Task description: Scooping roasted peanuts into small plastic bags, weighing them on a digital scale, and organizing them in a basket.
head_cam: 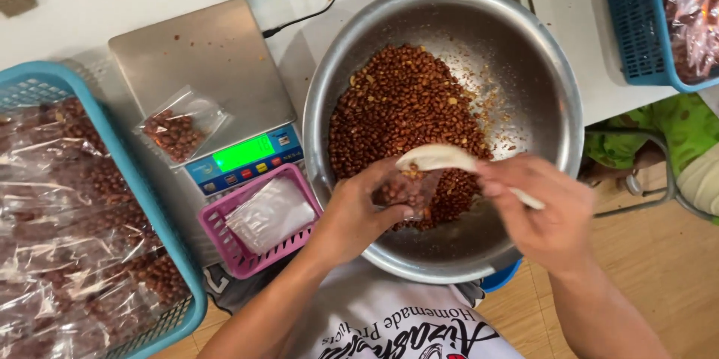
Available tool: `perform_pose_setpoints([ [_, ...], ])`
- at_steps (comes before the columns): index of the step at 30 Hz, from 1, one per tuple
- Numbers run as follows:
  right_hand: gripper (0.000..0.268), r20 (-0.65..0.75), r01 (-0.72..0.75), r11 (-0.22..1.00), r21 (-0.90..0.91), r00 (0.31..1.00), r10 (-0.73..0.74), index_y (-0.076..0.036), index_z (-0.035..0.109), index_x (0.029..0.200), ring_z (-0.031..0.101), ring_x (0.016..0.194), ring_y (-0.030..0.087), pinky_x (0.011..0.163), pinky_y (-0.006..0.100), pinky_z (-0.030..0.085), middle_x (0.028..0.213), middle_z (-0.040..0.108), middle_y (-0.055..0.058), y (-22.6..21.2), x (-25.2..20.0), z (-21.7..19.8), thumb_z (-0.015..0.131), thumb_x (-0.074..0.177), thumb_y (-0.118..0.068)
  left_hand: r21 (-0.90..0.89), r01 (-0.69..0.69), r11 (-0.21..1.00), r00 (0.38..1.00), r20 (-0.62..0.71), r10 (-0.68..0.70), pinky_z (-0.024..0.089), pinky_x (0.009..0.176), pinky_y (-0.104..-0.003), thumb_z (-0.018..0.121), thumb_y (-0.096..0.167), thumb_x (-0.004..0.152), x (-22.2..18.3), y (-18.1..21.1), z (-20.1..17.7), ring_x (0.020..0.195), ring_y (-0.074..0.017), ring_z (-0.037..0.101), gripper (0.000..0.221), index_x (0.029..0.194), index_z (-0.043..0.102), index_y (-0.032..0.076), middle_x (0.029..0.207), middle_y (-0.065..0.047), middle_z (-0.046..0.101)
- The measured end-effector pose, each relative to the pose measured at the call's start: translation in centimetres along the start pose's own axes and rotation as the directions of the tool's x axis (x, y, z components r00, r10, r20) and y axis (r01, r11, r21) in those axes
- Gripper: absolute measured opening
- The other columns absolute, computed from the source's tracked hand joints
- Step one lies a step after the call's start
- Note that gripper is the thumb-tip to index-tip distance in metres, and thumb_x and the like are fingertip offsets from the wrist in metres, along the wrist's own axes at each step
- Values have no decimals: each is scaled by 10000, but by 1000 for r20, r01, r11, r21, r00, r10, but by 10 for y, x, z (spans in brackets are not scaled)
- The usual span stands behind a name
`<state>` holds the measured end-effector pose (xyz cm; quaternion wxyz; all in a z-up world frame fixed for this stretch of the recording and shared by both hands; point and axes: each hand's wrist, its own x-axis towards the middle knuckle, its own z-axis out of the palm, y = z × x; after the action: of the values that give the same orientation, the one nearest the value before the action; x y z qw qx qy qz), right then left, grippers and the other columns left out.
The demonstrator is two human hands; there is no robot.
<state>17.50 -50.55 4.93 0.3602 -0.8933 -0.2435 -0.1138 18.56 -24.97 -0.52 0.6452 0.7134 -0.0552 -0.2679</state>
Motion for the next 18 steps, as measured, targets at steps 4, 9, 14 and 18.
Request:
perform_pose_setpoints([
  [4, 169, -97, -122, 992, 11, 988, 123, 59, 698, 1113, 752, 709, 200, 644, 254, 626, 887, 753, 180, -12, 2, -7, 622, 1019, -59, -112, -78, 991, 997, -1, 79, 460, 1094, -307, 827, 230, 799, 2, -6, -2, 1284, -162, 634, 620, 1379, 627, 141, 1401, -51, 681],
  [9, 215, -176, -496, 867, 46, 851, 496, 74, 711, 1212, 671, 782, 216, 820, 296, 521, 955, 695, 193, -4, -9, 1, 599, 1153, -99, -282, -184, 942, 983, -78, 168, 535, 1033, -291, 619, 275, 994, -12, -1, -22, 1184, -152, 691, 303, 1203, 738, 91, 1267, -76, 748],
  [14, 215, -111, -556, 829, 51, 822, 558, 65, 707, 1304, 659, 884, 200, 865, 291, 525, 976, 681, 176, 9, -22, 15, 597, 1219, -100, 595, -364, 716, 718, -310, 623, 432, 862, -464, 653, 238, 1011, -6, -38, -141, 1013, -325, 580, 212, 825, 687, 143, 1144, -108, 619],
  [18, 264, -48, -574, 803, 160, 808, 587, 128, 662, 1329, 634, 857, 244, 842, 323, 552, 1019, 668, 227, 7, -28, 25, 575, 1201, -86, 784, 12, 621, 939, -222, 263, 328, 1093, -583, 646, 311, 1027, 0, -27, -240, 1280, -371, 424, 419, 687, 661, 67, 1258, -94, 677],
])
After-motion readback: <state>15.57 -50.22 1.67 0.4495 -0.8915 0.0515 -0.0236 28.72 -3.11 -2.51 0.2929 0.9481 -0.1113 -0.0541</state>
